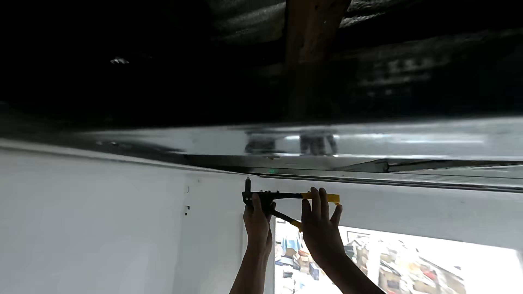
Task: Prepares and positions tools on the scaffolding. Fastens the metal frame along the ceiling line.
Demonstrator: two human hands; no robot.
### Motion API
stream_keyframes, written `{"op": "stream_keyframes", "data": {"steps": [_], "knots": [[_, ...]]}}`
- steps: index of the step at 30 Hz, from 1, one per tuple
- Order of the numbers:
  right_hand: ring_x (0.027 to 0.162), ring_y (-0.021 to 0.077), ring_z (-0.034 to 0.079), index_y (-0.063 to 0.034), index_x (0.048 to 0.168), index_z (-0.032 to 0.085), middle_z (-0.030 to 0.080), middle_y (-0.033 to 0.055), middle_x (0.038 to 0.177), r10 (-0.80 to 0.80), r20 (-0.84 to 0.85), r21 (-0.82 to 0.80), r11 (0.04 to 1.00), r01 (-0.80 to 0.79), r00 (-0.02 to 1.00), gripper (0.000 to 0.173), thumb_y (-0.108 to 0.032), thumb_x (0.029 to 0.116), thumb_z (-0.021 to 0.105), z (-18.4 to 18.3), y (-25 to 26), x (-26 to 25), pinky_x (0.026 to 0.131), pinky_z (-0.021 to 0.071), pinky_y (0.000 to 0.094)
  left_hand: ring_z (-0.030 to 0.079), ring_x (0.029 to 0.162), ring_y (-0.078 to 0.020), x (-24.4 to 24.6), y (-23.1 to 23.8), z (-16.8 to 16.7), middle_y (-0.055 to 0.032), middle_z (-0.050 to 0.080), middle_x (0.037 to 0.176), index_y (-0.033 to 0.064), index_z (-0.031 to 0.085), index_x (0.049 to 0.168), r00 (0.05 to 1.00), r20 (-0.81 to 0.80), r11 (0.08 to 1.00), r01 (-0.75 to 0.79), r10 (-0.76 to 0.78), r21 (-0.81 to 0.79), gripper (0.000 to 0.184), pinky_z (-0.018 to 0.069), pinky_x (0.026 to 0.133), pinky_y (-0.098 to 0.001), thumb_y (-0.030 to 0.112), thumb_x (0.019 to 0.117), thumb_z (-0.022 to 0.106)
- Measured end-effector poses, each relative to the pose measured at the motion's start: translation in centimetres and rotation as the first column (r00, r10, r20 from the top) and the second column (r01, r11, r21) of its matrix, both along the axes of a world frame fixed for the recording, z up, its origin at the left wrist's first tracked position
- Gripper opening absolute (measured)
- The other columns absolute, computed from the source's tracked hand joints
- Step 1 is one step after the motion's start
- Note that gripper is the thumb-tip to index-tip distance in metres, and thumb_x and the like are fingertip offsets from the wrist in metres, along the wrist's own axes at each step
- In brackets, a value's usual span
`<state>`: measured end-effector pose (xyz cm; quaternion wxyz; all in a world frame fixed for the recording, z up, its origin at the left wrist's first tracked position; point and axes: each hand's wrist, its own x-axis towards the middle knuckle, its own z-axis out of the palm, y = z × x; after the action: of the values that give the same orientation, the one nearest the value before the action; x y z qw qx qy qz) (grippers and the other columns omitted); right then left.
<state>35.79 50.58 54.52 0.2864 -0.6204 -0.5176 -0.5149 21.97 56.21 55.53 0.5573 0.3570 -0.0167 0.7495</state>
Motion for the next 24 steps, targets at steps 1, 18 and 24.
{"op": "stream_keyframes", "data": {"steps": [1,18,24], "knots": [[0.154,0.0449,0.024,0.0014,0.140,0.059,0.033,0.0251,0.162,-0.007,0.013,0.014,1.000,0.007,1.000,0.061,-0.009,0.0837,0.081,0.1,-0.1,0.0,0.111,0.0253,0.0790,0.073,0.093,-0.0289,0.0,0.2,0.0,-0.0214,0.069,0.108,-0.0052,0.055,0.126,1.000,0.010,1.000,0.023,-0.023,0.021,0.037,0.0627,0.085,-0.0423,0.027,0.1102,0.046],[0.154,0.0392,0.027,0.0071,0.144,0.052,0.035,0.0252,0.162,-0.097,0.181,0.137,0.988,0.073,0.979,0.062,-0.010,0.0889,0.073,3.9,-2.5,1.0,0.121,0.0166,0.0705,0.072,0.097,-0.0309,2.1,-0.3,2.4,-0.0204,0.068,0.112,-0.0014,0.054,0.128,0.933,0.255,0.967,0.248,-0.254,0.055,0.035,0.0625,0.086,-0.0458,0.028,0.1107,0.044],[0.153,0.0396,0.028,0.0045,0.149,0.047,0.039,0.0236,0.160,-0.115,0.126,0.104,0.989,0.102,0.985,0.071,-0.012,0.0856,0.077,4.8,-1.5,1.9,0.121,0.0161,0.0698,0.072,0.098,-0.0342,3.3,-0.1,3.6,-0.0228,0.068,0.112,-0.0011,0.051,0.132,0.965,0.241,0.993,0.112,-0.100,-0.035,0.039,0.0636,0.081,-0.0494,0.031,0.1091,0.049]]}}
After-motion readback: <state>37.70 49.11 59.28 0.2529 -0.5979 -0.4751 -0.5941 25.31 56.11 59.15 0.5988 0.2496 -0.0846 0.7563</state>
